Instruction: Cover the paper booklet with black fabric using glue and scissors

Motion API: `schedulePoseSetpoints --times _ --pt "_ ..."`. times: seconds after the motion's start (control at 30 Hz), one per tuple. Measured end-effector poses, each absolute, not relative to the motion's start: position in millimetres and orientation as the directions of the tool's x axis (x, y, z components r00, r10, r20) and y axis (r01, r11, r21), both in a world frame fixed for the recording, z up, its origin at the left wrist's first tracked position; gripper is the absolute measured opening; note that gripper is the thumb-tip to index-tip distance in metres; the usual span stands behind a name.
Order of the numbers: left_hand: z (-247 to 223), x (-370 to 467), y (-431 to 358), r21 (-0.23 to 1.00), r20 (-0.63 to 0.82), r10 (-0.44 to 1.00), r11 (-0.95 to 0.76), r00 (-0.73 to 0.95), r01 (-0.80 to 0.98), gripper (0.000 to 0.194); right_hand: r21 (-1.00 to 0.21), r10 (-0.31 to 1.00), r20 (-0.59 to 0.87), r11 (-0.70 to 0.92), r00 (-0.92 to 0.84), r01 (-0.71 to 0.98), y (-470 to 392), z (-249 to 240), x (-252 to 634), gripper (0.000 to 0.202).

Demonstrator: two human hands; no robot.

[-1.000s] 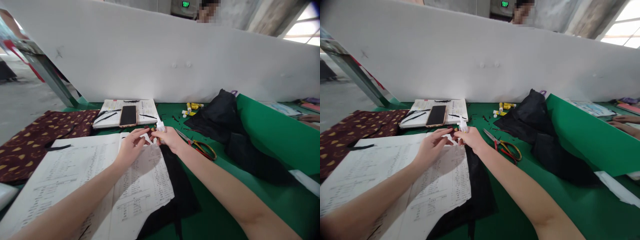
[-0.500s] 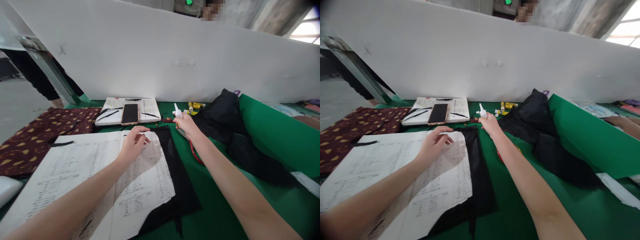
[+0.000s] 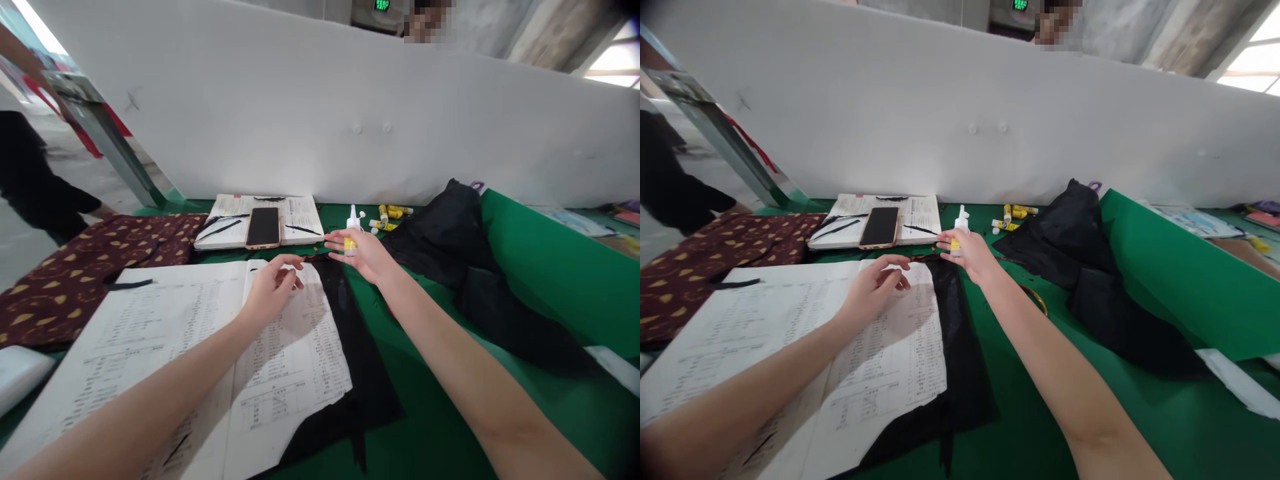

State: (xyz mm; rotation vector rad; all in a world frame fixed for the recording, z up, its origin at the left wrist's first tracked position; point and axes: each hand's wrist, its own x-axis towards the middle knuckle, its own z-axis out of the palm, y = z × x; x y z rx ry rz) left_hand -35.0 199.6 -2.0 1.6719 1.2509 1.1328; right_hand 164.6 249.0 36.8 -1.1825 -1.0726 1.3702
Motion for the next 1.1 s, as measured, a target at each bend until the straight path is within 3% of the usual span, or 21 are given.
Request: schedulePoseSetpoints --times 0.2,0.37,0.47,0.6,0.8,0.97,1.1 --pt "-9 -36 204 0.882 0.304 0.948 -0.318 0.097 0.349 0.034 -0.963 0.966 -0.145 -0.188 -0.216 -0.193 233 50 154 0.011" --pt "-10 -37 200 0.838 0.291 0.921 -0.376 0.259 0.394 0.047 -0.948 0.925 -0.147 -0.232 -0.349 -0.216 219 56 145 0.015" --pt "-12 -35 198 0.808 0.287 0.905 -0.405 0.314 0.429 0.045 -0.953 0.915 -0.121 -0.215 -0.385 -0.212 213 57 140 0.017" --pt "-15 -34 200 0.757 0.35 0.893 -0.447 0.282 0.476 0.029 -0.981 0.957 -0.011 -0.067 -0.289 -0.183 215 55 140 0.015" --pt "-16 -39 207 0.674 0.453 0.877 -0.456 0.163 0.581 0.016 -0.993 0.99 0.11 0.113 -0.087 0.027 235 43 161 0.025" --pt "-16 -35 203 0.537 0.436 0.776 -0.63 0.456 0.561 0.012 -0.996 0.977 0.072 0.079 -0.201 0.029 232 40 157 0.023" --pt "-22 -31 196 0.462 0.362 0.686 -0.72 0.631 0.518 0.025 -0.999 0.948 0.026 0.012 -0.316 -0.049 219 49 147 0.026"
